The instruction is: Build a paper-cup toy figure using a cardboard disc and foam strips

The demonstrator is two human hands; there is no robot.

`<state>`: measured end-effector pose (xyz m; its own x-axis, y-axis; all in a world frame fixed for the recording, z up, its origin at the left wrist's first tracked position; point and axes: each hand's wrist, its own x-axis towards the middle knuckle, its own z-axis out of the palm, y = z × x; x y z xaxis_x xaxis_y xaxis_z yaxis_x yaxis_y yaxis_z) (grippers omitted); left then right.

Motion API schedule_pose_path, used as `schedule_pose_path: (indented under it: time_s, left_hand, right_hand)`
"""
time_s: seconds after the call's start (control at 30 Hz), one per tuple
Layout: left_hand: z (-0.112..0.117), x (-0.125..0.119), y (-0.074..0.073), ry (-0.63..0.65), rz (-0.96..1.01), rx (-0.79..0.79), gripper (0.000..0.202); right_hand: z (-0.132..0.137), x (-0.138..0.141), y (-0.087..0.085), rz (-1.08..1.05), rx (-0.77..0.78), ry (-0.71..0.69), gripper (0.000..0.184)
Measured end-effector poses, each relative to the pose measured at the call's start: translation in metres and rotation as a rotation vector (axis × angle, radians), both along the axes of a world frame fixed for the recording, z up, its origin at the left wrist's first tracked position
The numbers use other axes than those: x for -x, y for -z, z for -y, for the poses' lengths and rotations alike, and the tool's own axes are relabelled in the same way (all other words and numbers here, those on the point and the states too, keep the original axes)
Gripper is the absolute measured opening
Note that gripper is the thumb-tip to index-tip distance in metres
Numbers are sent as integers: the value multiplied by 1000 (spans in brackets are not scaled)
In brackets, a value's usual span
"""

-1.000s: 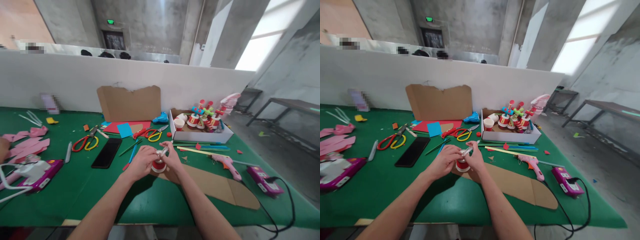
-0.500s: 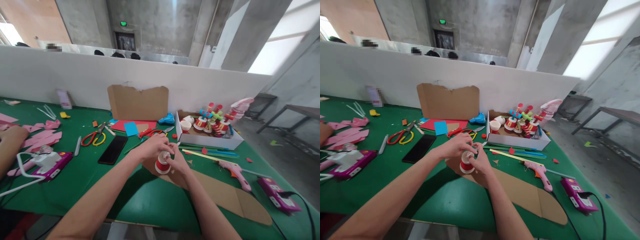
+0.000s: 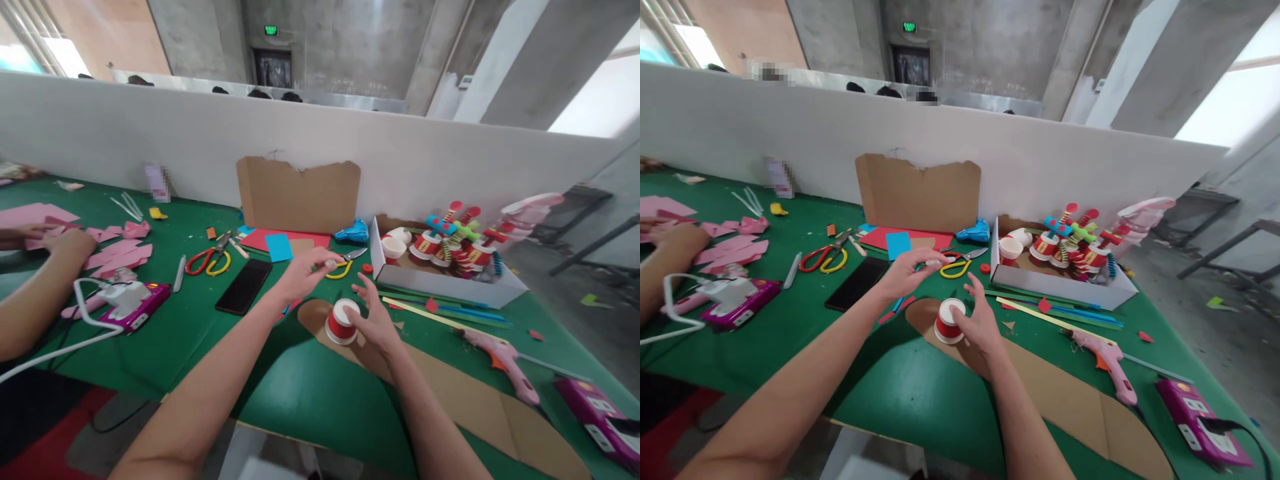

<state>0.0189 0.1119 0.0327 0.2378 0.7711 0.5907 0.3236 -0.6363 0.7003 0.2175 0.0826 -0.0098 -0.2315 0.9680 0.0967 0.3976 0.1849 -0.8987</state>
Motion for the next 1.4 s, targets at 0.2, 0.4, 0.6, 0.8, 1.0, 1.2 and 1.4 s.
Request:
schedule_pose_path:
  time_s: [0.2, 0.4, 0.6, 0.8, 1.0, 1.2, 1.4]
  left_hand:
    - [3, 1, 23, -168, 491, 393, 17]
    - [4, -7, 30, -146, 378, 502, 19]
    - [2, -4, 33, -205, 343, 408, 21]
    - [-13, -4, 19, -158, 191, 533, 23]
    - [-27, -25, 23, -53, 96, 653, 24]
    - [-33, -37, 30, 27, 34, 722, 26]
    - [-37, -43, 31, 125, 29, 725, 26]
  right_hand:
    - [-2, 0, 0, 18, -36, 12, 47]
    - [-1, 1, -3, 43, -55, 16, 34]
    - [1, 3, -4, 74, -48, 46, 31]
    - [2, 5, -4, 73, -26, 32, 29]
    - [-1, 6, -8, 132, -42, -20, 27]
    - [-1, 8, -9, 202, -11, 5, 27]
    - [-1, 5, -10, 205, 44, -16, 25]
